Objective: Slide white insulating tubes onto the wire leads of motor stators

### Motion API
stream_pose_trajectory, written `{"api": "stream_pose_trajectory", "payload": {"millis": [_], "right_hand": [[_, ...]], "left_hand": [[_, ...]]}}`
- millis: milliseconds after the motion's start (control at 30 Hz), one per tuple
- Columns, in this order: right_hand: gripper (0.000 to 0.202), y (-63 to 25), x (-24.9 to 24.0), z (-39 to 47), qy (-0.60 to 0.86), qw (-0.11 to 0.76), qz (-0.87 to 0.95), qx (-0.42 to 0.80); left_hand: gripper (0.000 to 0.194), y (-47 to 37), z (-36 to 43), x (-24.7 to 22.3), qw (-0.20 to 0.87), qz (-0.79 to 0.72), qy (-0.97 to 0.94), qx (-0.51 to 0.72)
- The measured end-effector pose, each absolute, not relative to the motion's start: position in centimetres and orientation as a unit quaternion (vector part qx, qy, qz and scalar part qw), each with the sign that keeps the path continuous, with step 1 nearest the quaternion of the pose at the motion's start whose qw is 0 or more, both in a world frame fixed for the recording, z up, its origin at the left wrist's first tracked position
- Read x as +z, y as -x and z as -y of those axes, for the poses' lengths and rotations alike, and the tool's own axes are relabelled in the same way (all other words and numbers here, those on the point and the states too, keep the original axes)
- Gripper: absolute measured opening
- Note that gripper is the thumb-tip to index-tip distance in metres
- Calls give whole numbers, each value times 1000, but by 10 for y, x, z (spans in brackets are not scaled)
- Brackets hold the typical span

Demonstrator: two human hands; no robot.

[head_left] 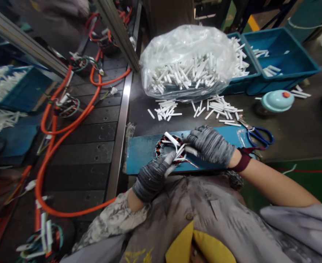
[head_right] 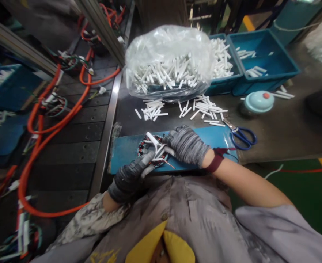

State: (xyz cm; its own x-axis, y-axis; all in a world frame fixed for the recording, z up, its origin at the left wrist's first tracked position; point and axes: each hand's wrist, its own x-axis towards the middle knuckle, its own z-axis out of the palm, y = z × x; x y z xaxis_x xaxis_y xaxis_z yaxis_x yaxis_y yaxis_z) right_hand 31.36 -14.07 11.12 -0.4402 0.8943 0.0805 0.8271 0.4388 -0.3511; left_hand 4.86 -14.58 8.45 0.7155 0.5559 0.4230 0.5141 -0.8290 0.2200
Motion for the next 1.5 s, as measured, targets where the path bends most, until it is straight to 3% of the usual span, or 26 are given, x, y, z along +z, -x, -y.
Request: {"api": "stream_pose_trajectory", "payload": {"millis": [67,233,333,433,567,633,700,767,900,1000,1033,1133,1333,1433,1500], "right_hand": [[45,-315,101,147,530,164,810,188],[53,-325,74,156,484,289,664,491],[47,-326,74,161,505,309,670,448],[49,-326,80,162,520,291,677,432],[66,-319,76,153,461,192,552,668],[74,-312,71,152,451,181,519,703],[79,-307,70,154,473,182,551,662],[80,-311,72,156,531,186,620,547],[54,-353,80,148,699,200,642,246],[47,-396,79,141,795,141,582,95],[44,-407,77,141,805,112,578,72],[38,-422,70,145,805,57,589,47],[35,-420,64,142,793,1,609,9],[30,-425,67,135,791,-2,612,15],[27,-422,70,139,782,52,621,17]], "left_hand": [[33,-48,143,82,23,-291,-936,199],[41,-43,130,75,46,-254,-955,144],[42,-38,126,71,77,-224,-955,178],[40,-35,128,67,51,-236,-954,176],[39,-36,129,64,6,-242,-957,157],[40,-37,130,67,-4,-250,-958,142],[41,-40,134,76,-16,-266,-957,117],[41,-47,141,88,-43,-296,-948,106],[41,-70,153,104,-89,-290,-936,180],[21,-90,149,96,-109,-192,-942,253],[20,-95,146,92,-112,-165,-942,270],[41,-111,133,86,-96,-176,-942,270],[51,-127,123,99,3,-307,-942,133],[55,-110,126,102,67,-274,-939,198],[66,-90,129,100,97,-281,-920,255]]}}
